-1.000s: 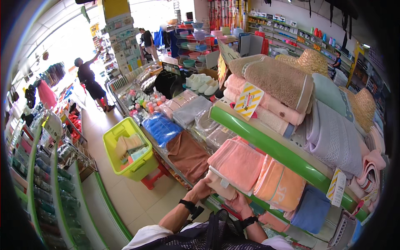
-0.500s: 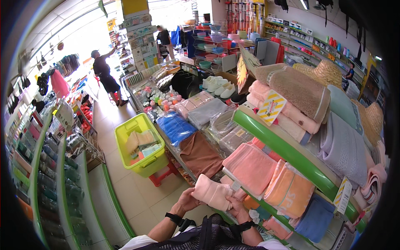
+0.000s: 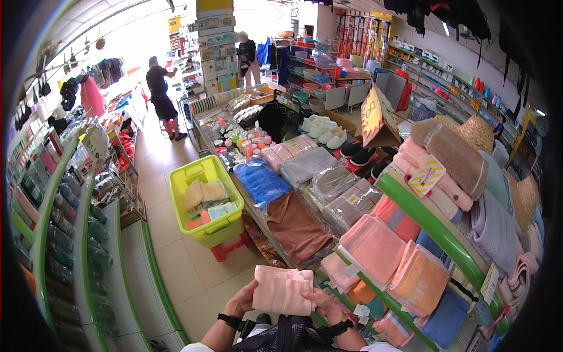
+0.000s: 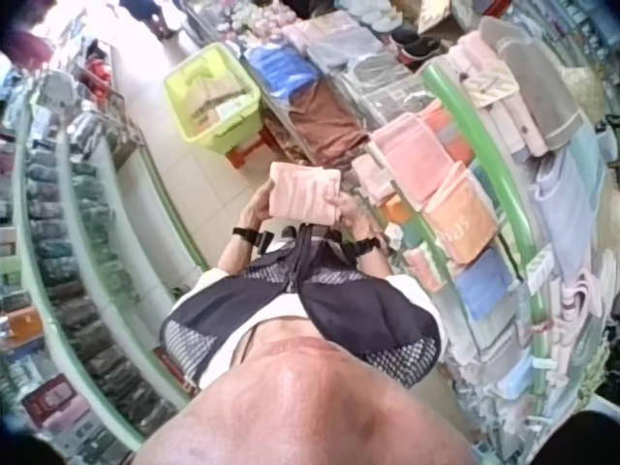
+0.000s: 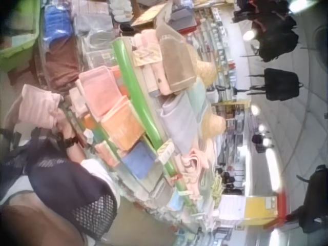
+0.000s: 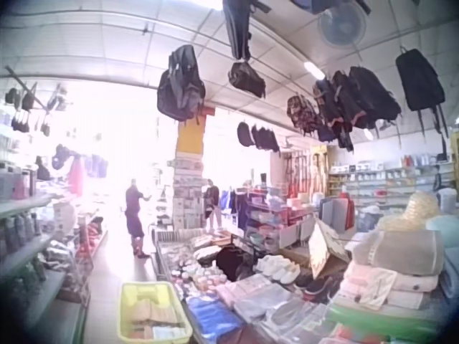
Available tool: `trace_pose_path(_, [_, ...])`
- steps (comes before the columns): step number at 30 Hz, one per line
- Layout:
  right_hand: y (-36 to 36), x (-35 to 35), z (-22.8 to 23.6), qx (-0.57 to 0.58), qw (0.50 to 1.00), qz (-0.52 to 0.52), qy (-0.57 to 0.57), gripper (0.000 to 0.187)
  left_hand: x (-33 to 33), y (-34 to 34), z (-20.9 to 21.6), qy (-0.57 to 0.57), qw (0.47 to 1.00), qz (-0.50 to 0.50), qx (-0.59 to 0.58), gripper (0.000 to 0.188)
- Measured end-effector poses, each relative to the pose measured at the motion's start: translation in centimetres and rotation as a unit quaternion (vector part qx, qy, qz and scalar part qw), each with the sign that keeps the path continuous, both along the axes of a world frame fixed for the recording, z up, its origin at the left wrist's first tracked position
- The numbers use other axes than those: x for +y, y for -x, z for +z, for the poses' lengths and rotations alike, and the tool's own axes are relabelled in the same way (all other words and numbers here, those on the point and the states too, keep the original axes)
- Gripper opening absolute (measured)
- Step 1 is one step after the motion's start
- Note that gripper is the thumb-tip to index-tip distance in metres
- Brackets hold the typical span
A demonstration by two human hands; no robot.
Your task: The person takes folded towels from a large yellow bin and places them onto shelves in a store aisle, handling each towel one by one and arranging them next to others.
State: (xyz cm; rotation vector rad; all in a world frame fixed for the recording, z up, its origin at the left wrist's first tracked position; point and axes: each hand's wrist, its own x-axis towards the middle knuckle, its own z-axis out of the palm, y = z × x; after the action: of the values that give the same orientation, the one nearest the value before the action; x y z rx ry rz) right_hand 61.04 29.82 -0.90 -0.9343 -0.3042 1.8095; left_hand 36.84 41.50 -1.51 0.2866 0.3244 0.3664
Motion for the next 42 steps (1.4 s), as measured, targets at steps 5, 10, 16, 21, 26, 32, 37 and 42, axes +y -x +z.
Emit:
trace_pose_path(5, [3.6,2.1,-1.1,-0.001,0.999,0.046,-0.006,0.04,0.1,4.6,0.7,-0.038,0.998,0.016,0.041,0.063])
trace_pose_path(10, [7.6,4.8,-0.4,-0.015,0.995,0.094,-0.027,0.04,0.6,9.0,1.2,-0.031,0.995,0.08,0.054,0.056])
trace_pose_path(16, [12.6,7.5,0.7,-0.026,0.988,0.142,-0.048,0.044,0.8,14.0,1.8,-0.039,0.988,0.14,0.06,0.059])
trace_pose_path(21, [16.5,9.0,0.4,-0.027,0.981,0.186,-0.048,0.043,0.1,18.3,0.9,-0.036,0.978,0.196,0.063,0.056])
trace_pose_path(26, [20.2,10.0,-0.2,-0.039,0.976,0.21,-0.037,0.043,-0.7,21.8,1.0,-0.009,0.971,0.238,-0.006,0.061])
trace_pose_path(32, [22.7,10.8,1.4,-0.021,0.975,0.221,-0.017,0.043,-0.4,23.2,2.6,-0.036,0.965,0.26,0.011,0.061])
trace_pose_path(37, [22.5,9.5,1.1,-0.011,0.985,0.174,-0.003,0.04,0.2,23.3,1.5,-0.031,0.973,0.228,0.026,0.059])
trace_pose_path(42, [20.0,9.4,0.8,0.013,0.987,0.159,0.023,0.042,0.9,21.0,1.7,-0.04,0.976,0.211,0.044,0.057])
